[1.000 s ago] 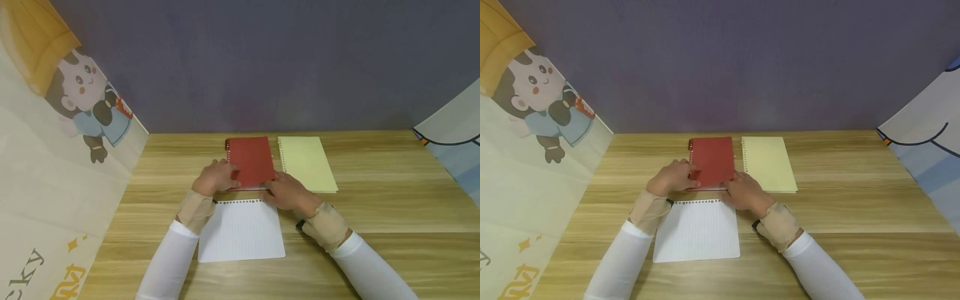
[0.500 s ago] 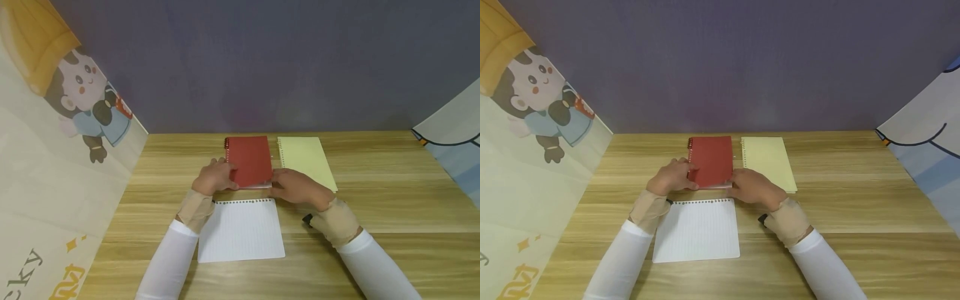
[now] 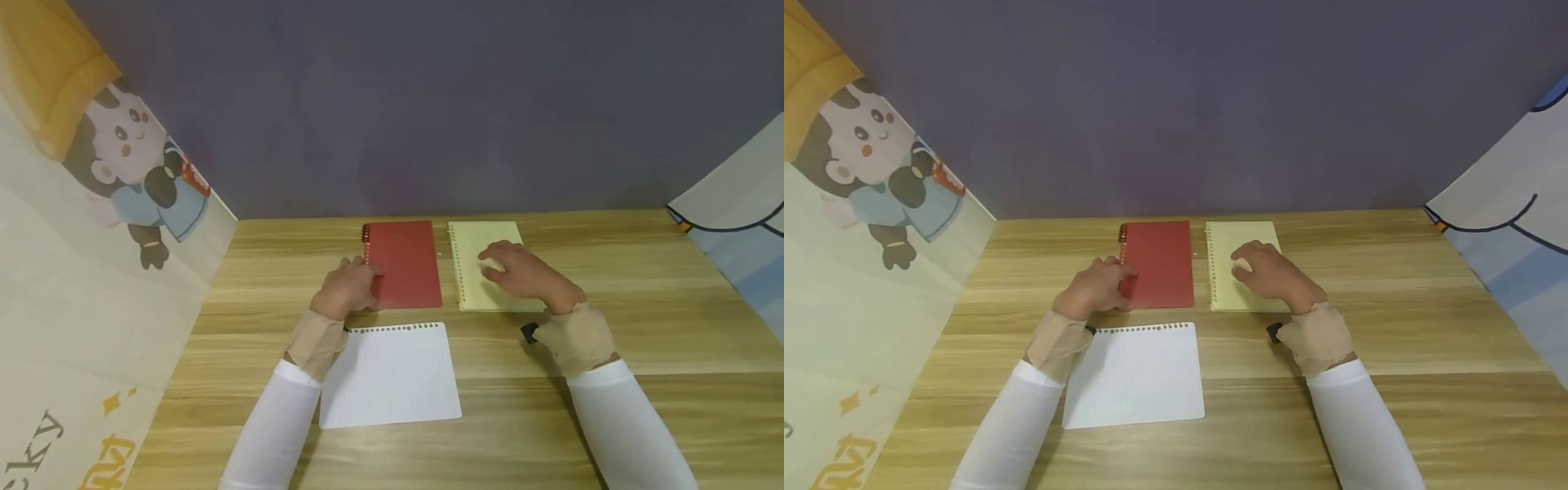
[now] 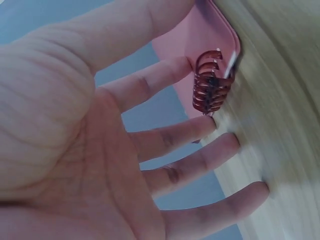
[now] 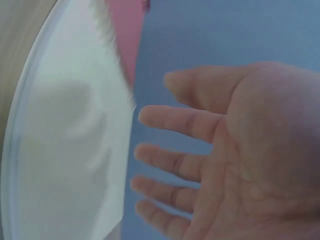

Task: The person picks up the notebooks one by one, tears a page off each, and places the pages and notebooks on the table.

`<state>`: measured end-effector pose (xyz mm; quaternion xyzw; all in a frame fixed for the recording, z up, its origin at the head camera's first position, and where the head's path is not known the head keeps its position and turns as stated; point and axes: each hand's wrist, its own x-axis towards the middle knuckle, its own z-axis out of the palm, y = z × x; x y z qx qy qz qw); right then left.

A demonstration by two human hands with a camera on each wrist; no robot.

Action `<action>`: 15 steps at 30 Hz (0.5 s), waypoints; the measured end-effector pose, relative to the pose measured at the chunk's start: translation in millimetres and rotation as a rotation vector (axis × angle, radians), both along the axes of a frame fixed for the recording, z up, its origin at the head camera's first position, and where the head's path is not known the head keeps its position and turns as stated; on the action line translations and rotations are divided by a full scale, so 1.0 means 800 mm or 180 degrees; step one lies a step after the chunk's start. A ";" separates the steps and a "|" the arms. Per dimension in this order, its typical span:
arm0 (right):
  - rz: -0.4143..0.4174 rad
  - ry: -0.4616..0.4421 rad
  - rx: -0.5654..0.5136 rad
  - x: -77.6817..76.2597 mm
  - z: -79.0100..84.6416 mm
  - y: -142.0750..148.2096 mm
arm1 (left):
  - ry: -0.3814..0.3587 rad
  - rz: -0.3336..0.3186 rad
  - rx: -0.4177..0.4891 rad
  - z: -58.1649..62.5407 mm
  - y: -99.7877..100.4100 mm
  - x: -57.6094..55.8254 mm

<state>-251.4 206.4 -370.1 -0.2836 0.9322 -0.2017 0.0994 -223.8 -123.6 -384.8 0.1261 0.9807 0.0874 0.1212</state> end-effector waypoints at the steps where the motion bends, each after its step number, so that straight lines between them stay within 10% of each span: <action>1: -0.0020 -0.0045 0.0029 -0.002 -0.002 0.005 | 0.0010 -0.0003 -0.0012 0.000 0.000 0.000; 8: -0.0011 -0.0361 0.0003 -0.009 -0.013 0.018 | 0.0170 -0.0214 -0.0039 0.006 0.014 0.004; 15: 0.0000 -0.0302 -0.0055 -0.011 -0.017 0.022 | 0.0439 -0.1001 0.0712 0.026 0.060 0.022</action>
